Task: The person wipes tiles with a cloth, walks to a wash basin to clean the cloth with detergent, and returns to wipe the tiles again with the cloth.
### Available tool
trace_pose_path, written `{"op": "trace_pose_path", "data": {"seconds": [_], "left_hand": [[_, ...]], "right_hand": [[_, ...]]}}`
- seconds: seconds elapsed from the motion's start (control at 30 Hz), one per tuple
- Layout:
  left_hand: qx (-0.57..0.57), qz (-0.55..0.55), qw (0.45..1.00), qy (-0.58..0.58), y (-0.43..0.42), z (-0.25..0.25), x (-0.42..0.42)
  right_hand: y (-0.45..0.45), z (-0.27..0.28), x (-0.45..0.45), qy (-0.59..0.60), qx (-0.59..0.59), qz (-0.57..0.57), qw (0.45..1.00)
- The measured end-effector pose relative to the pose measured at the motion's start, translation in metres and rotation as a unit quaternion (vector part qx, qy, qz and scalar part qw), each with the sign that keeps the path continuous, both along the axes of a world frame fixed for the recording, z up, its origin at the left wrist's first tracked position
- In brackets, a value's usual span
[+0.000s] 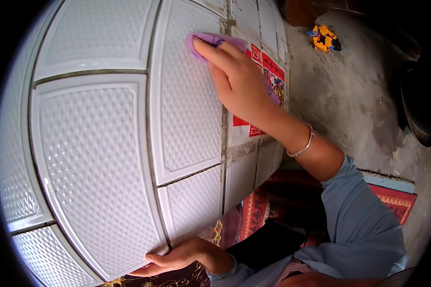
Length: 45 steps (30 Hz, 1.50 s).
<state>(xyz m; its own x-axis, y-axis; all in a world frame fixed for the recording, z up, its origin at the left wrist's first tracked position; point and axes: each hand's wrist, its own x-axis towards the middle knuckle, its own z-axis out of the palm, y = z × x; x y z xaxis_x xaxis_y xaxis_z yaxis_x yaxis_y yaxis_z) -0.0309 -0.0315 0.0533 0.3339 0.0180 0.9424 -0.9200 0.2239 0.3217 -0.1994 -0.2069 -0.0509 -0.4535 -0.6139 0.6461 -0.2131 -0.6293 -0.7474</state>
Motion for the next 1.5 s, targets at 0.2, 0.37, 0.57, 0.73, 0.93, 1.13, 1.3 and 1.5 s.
{"op": "trace_pose_path", "data": {"seconds": [0.2,0.37,0.57,0.73,0.93,1.13,1.3,1.5], "left_hand": [[0.004,-0.02,1.0,-0.003,-0.001,0.0,0.004],[0.007,0.009,1.0,0.008,-0.002,-0.003,-0.001],[0.008,0.021,1.0,0.012,-0.001,-0.002,0.0],[0.01,0.005,1.0,-0.004,-0.004,-0.002,-0.001],[0.019,0.027,0.999,-0.025,0.003,-0.003,0.013],[0.027,0.005,0.999,-0.028,-0.002,-0.002,0.003],[0.01,0.03,1.0,0.005,0.001,-0.002,0.001],[0.015,0.01,1.0,-0.003,0.0,-0.001,0.002]], "right_hand": [[0.05,0.004,0.023,0.012,0.0,0.091,0.996],[-0.004,-0.006,-0.001,-0.018,0.026,0.014,0.999],[-0.014,-0.034,-0.007,0.031,0.084,-0.069,0.994],[0.018,0.003,0.0,0.033,0.029,0.038,0.998],[0.0,0.001,-0.001,0.035,0.062,-0.013,0.997],[0.015,0.004,0.002,0.069,0.052,-0.011,0.996],[0.014,0.016,0.001,0.067,0.069,-0.044,0.994],[0.022,0.016,0.005,0.119,0.043,-0.002,0.992]]}}
